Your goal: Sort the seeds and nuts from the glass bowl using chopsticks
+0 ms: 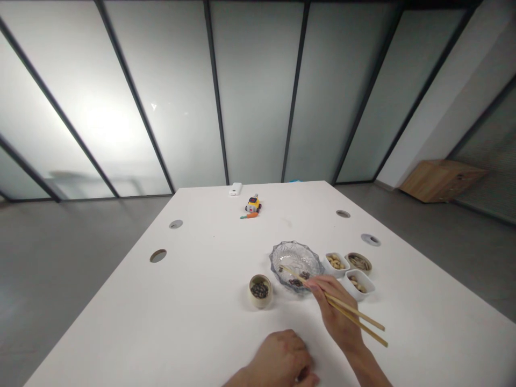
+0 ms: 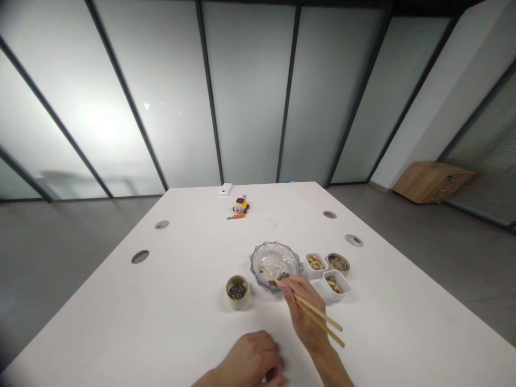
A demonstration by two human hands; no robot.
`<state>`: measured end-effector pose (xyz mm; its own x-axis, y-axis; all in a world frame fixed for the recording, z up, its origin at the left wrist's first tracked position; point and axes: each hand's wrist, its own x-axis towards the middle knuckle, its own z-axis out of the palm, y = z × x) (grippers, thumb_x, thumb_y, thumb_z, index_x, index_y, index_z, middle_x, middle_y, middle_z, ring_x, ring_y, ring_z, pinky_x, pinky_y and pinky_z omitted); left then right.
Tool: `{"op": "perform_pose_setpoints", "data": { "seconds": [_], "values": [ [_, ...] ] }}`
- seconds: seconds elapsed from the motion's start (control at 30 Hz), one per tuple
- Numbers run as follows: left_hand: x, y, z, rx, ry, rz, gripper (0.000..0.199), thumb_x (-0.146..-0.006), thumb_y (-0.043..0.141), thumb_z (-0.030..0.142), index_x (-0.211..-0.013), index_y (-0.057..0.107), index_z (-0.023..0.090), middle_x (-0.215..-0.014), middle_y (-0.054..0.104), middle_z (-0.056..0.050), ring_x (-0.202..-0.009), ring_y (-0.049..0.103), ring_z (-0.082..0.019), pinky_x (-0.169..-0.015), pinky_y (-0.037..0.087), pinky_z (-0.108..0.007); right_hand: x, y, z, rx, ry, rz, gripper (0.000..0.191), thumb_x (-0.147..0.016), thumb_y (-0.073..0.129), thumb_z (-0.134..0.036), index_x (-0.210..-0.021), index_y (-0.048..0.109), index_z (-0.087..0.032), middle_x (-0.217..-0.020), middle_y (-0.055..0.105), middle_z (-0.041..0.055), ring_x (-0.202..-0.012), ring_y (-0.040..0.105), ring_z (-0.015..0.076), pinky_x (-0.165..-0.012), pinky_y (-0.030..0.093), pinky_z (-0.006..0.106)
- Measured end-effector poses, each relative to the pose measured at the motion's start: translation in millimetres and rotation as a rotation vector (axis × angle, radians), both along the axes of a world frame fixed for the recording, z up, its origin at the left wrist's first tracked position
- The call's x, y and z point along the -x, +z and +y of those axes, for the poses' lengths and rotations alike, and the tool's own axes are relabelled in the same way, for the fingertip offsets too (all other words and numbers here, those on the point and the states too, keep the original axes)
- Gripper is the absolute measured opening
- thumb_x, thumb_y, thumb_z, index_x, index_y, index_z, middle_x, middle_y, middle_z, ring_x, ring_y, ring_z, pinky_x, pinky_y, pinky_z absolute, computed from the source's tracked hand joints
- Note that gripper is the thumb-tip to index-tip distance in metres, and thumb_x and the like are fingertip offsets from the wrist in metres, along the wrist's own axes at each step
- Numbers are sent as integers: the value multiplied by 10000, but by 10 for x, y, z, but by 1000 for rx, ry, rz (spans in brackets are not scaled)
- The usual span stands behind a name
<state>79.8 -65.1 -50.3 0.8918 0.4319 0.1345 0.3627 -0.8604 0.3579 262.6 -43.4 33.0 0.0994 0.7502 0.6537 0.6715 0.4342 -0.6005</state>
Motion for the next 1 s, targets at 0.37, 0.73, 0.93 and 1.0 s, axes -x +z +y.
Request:
{"op": "perform_pose_setpoints", "data": {
  "seconds": [0.37,0.73,0.93,1.0],
  "values": [
    [-16,146,-14,-40,1,34,275,-913,762,420,-812,691,175,-787,736,-20,-746,649,-184,-744,484,-266,284,56,-67,139,190,11,328,-1036,519,-361,-841,758,-247,-838,737,47,-768,714,191,-702,592,283],
    [-6,106,-16,-28,-19,26,271,-933,737,413,-810,665,183,-817,729,-12,-767,650,-179,-767,483,-268,186,54,-25,60,113,6,343,-1037,512,-386,-825,744,-249,-820,740,44,-770,719,194,-701,587,288],
    [9,144,-9,-28,-7,28,244,-897,782,383,-833,663,179,-806,726,-6,-763,649,-178,-716,471,-260,25,81,118,17,7,-19,330,-1029,527,-430,-847,724,-238,-829,736,46,-775,713,201,-710,583,306],
    [1,112,3,-21,-12,40,247,-888,787,381,-821,656,182,-803,719,-5,-757,645,-179,-716,472,-263,3,43,160,32,9,-24,335,-1026,533,-448,-846,720,-237,-825,733,45,-766,708,202,-707,583,311]
  ]
}}
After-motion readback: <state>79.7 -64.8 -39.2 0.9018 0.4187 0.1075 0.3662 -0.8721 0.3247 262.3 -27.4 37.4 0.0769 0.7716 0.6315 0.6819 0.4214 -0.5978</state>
